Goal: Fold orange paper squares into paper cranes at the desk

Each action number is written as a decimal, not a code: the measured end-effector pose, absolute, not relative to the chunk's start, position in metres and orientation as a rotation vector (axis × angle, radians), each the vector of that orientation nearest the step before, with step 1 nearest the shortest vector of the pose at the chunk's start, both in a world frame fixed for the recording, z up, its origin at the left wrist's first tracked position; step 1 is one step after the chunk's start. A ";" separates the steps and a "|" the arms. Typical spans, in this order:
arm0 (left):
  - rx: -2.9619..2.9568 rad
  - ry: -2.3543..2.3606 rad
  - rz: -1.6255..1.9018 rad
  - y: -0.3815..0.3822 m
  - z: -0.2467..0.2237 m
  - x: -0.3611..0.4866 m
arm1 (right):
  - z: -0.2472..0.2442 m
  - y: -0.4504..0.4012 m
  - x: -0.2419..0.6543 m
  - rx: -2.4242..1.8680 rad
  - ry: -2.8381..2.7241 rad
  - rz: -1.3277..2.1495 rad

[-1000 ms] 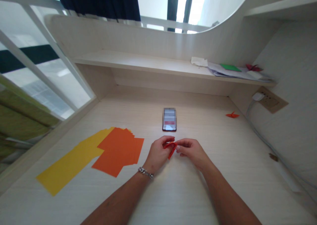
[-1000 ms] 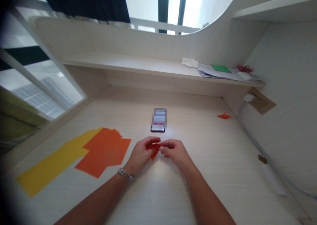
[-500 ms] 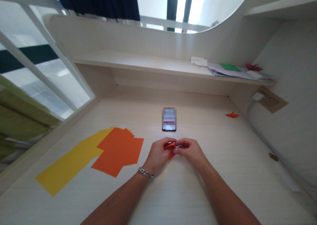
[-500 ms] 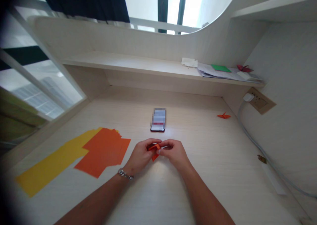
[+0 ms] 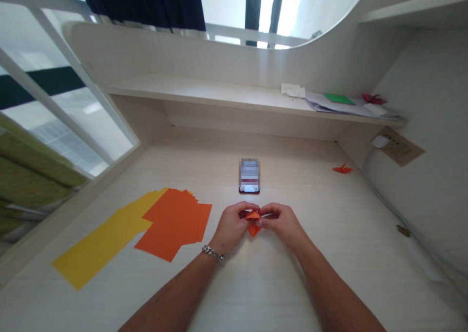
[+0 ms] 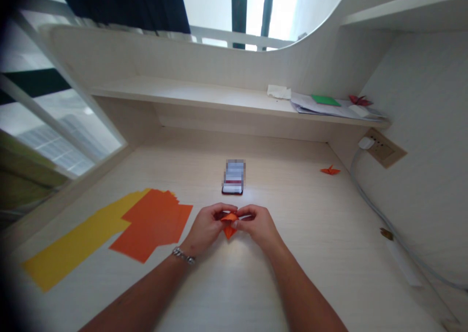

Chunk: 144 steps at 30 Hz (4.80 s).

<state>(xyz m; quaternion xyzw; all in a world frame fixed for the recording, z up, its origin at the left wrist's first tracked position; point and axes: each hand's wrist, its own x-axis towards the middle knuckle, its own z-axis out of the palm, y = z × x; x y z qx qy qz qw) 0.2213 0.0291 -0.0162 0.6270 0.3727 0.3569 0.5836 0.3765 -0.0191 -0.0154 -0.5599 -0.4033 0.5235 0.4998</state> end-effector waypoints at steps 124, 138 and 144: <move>1.443 0.809 0.791 0.029 -0.013 0.222 | -0.013 -0.024 0.365 -1.509 -1.168 0.864; 1.375 0.836 0.877 0.031 -0.005 0.219 | -0.010 -0.023 0.365 -1.536 -1.108 1.060; 1.381 0.842 0.898 0.032 -0.005 0.218 | -0.011 -0.024 0.364 -1.516 -1.111 1.082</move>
